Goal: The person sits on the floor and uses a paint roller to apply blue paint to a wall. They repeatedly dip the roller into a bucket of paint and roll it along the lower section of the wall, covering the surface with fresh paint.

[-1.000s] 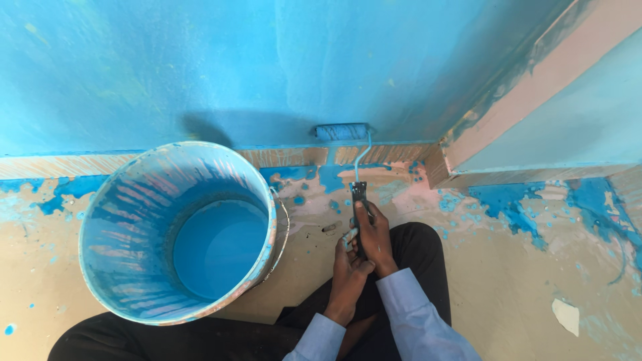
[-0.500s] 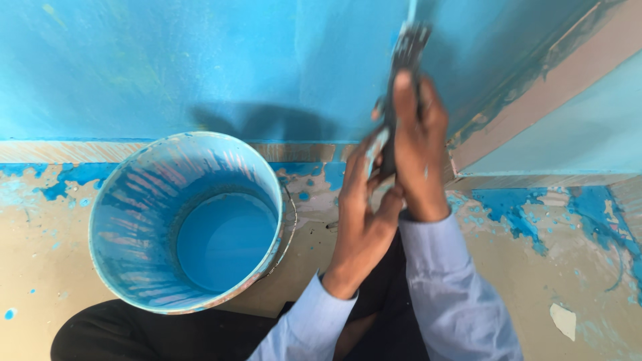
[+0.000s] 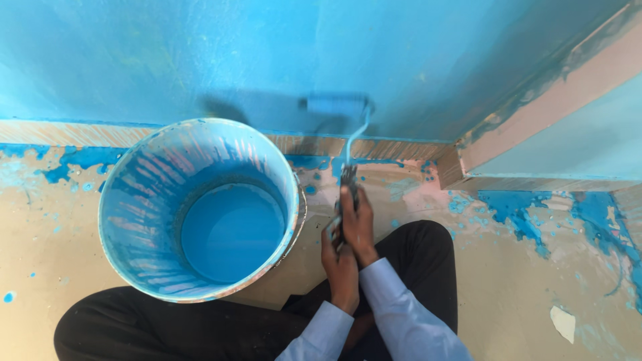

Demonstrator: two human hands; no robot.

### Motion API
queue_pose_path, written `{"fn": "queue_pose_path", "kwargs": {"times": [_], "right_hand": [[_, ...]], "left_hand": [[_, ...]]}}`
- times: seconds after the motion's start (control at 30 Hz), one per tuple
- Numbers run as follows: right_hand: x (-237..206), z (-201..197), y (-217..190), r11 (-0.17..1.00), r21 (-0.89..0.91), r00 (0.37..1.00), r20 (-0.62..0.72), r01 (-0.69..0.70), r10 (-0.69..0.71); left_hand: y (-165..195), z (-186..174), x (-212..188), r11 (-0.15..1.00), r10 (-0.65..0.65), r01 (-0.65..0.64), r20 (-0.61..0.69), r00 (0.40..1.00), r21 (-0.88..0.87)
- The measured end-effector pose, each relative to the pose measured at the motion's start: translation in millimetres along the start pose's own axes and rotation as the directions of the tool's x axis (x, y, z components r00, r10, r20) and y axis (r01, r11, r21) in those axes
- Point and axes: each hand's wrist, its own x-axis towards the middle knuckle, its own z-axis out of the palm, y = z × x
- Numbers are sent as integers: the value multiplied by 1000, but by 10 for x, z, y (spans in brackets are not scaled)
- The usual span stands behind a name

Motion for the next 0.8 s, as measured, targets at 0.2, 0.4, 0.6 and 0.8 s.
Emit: {"fn": "queue_pose_path", "kwargs": {"times": [0.2, 0.4, 0.6, 0.8], "right_hand": [[-141, 39, 335, 964, -9, 963, 44, -267, 267], [-114, 78, -86, 987, 114, 992, 75, -114, 106], [3, 126, -1059, 974, 162, 983, 57, 162, -173], [221, 187, -2218, 916, 164, 927, 14, 367, -374]], "left_hand": [[-327, -202, 52, 989, -137, 142, -97, 986, 41], [-201, -126, -13, 999, 6, -8, -45, 999, -38], [505, 41, -218, 944, 274, -228, 181, 945, -238], [1531, 256, -322, 876, 478, -395, 379, 792, -277]]}}
